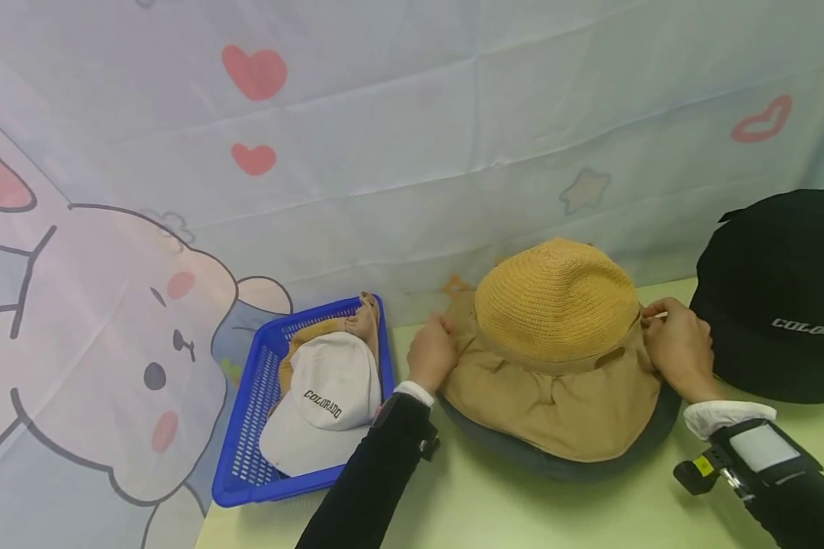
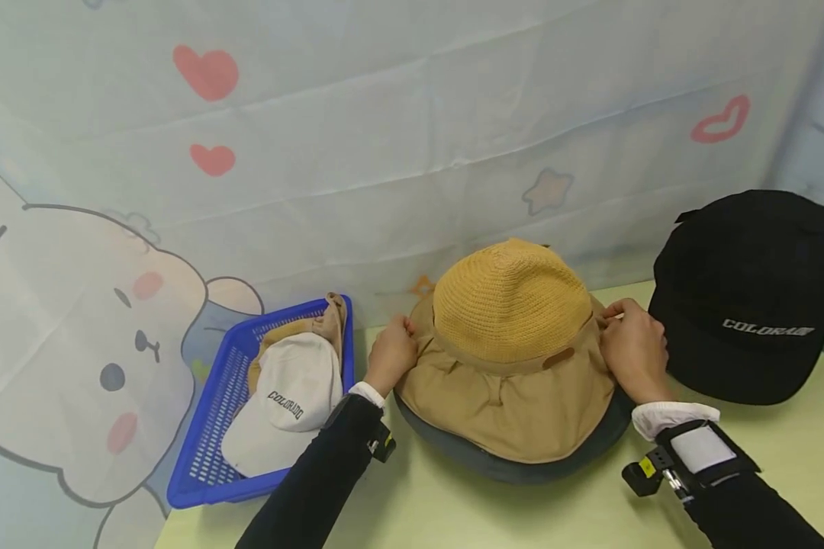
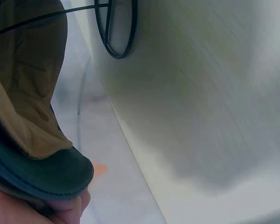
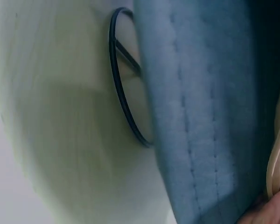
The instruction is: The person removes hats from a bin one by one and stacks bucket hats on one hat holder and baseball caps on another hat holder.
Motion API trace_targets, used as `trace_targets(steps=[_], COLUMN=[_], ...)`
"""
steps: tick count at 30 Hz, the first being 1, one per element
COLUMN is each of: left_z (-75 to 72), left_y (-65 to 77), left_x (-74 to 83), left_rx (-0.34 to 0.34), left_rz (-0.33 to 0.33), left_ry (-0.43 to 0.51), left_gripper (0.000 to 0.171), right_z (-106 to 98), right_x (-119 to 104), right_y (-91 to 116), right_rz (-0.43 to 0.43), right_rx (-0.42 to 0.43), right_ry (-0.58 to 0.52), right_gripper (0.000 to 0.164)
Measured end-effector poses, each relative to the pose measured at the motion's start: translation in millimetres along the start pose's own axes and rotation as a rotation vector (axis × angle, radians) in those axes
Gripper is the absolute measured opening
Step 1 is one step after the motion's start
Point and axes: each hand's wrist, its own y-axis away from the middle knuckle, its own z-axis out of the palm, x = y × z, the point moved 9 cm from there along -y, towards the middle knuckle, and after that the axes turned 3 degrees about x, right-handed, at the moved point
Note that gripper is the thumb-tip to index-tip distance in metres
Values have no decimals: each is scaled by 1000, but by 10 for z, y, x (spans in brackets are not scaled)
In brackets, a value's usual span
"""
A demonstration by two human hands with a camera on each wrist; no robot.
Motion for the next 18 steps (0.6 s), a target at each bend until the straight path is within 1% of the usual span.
trace_targets(steps=[4, 7, 9, 11, 12, 13, 15, 16, 18], left_z=[6, 13, -7, -80, -129, -185, -303, -357, -446], left_y=[-11, -23, -36, -44, -38, -26, 45, 101, 268], left_x=[-2, -42, -79, -102, -99, -87, -17, 26, 123], left_rx=[-21, -37, -32, -2, 17, 36, 71, 83, 85], left_rz=[8, -17, -50, -84, -91, -89, -54, -32, 20], left_ry=[-30, -31, 12, 92, 132, 173, 231, 246, 253], left_gripper=[14, 15, 15, 19, 22, 26, 36, 40, 46], right_z=[80, 137, 163, 159, 142, 123, 63, 25, -65], right_x=[47, 74, 66, 31, -1, -35, -93, -116, -186], right_y=[27, 58, 92, 138, 163, 193, 266, 304, 382], right_rz=[43, 60, 51, 21, -8, -34, -77, -90, -138], right_rx=[-60, -102, -129, -151, -159, -177, -214, -233, -244], right_ry=[29, 38, 32, 26, 31, 42, 89, 118, 191], right_gripper=[29, 31, 32, 35, 37, 40, 45, 46, 44])
